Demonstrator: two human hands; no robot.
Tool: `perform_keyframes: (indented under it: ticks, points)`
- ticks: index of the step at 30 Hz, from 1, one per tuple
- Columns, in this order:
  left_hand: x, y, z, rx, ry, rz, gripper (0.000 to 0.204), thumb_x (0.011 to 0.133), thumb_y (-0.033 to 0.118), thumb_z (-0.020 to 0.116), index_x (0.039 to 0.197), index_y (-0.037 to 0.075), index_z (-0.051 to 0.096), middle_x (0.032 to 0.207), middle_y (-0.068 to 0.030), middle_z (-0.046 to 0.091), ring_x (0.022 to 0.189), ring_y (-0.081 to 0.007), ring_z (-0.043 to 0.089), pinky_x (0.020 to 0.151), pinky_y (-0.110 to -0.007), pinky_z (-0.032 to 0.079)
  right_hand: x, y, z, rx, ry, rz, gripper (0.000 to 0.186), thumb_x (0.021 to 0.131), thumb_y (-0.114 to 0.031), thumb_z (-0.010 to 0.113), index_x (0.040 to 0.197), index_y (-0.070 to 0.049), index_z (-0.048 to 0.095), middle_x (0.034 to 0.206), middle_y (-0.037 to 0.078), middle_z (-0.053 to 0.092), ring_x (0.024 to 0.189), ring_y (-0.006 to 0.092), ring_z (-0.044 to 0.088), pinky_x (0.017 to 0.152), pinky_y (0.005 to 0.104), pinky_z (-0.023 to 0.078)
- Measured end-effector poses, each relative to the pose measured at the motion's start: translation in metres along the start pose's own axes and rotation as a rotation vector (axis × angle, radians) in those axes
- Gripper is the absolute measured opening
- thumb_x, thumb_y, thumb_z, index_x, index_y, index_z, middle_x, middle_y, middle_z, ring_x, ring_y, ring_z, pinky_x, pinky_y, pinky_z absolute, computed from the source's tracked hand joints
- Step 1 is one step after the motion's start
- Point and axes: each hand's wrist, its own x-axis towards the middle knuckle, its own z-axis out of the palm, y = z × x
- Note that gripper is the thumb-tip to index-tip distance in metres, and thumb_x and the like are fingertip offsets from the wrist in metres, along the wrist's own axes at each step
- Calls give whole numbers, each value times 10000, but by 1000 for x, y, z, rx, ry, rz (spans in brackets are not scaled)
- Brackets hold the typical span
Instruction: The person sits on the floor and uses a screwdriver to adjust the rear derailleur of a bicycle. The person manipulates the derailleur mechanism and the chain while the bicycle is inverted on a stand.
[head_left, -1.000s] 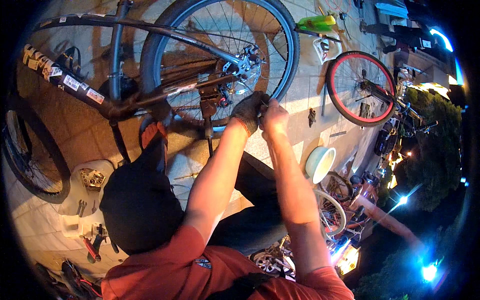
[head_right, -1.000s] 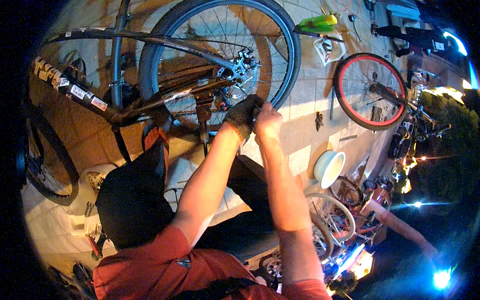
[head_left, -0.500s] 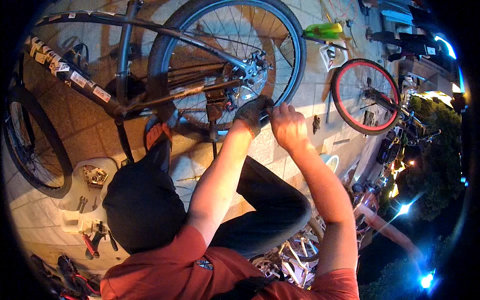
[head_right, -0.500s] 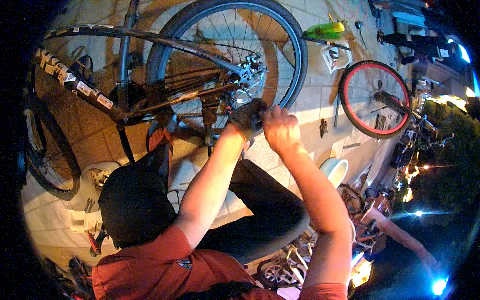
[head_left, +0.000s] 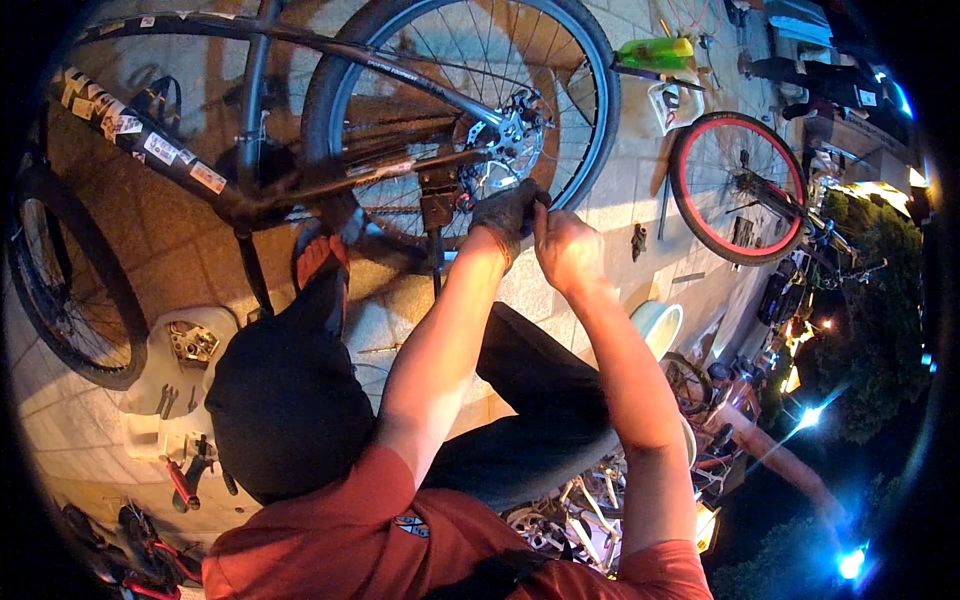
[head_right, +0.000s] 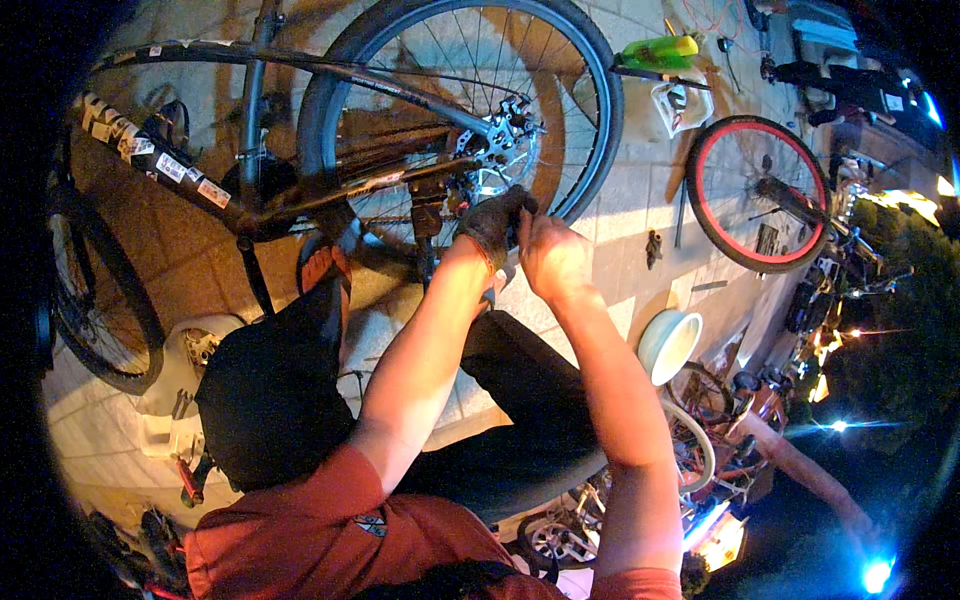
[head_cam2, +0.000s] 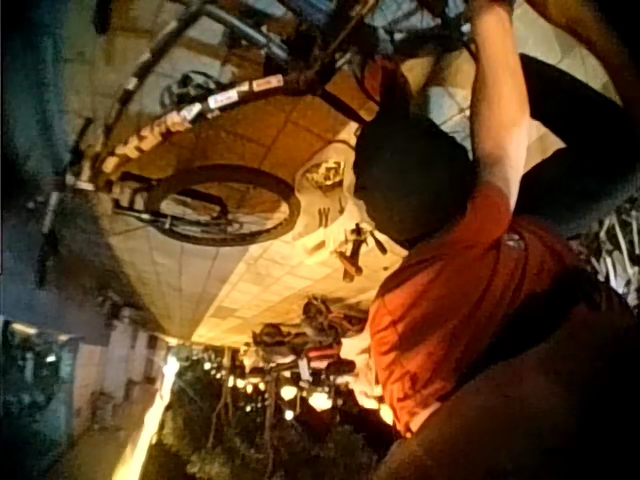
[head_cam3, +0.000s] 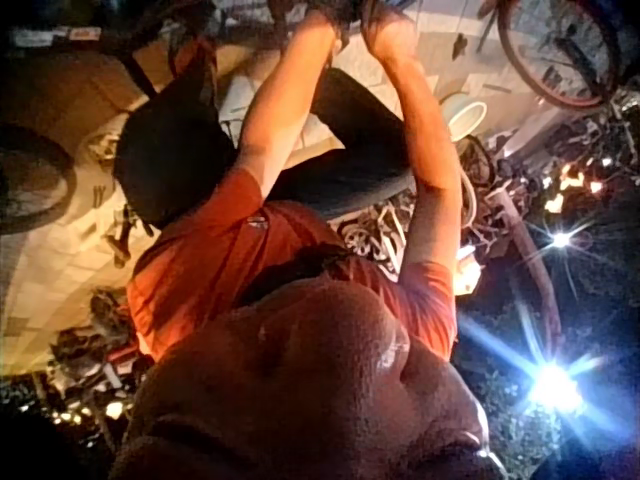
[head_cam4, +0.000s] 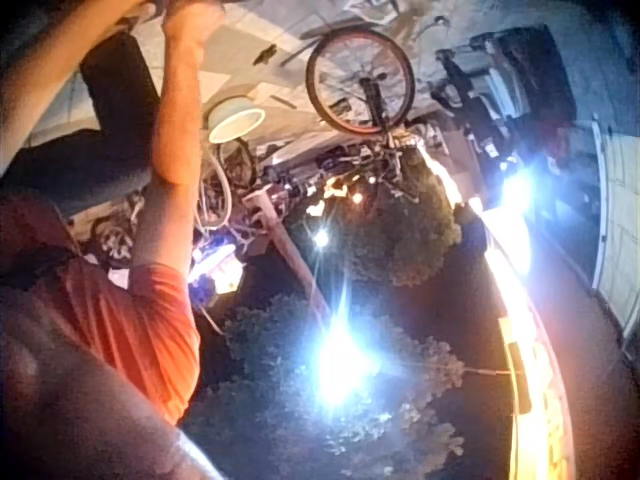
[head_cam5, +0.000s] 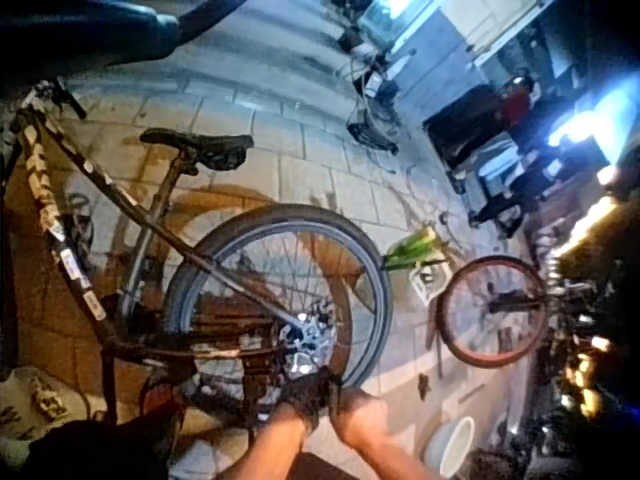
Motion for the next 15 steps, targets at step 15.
perform_keyframes:
  ticks: [15]
  points:
    - [-55,24,24,1402,-236,320,439,968,419,567,1064,20,724,1061,-242,719,1006,-399,697,872,-450,532,-34,45,-37,98,-302,-193,304,908,-151,589,1153,30,586,975,262,679,969,449,657,908,515,519]
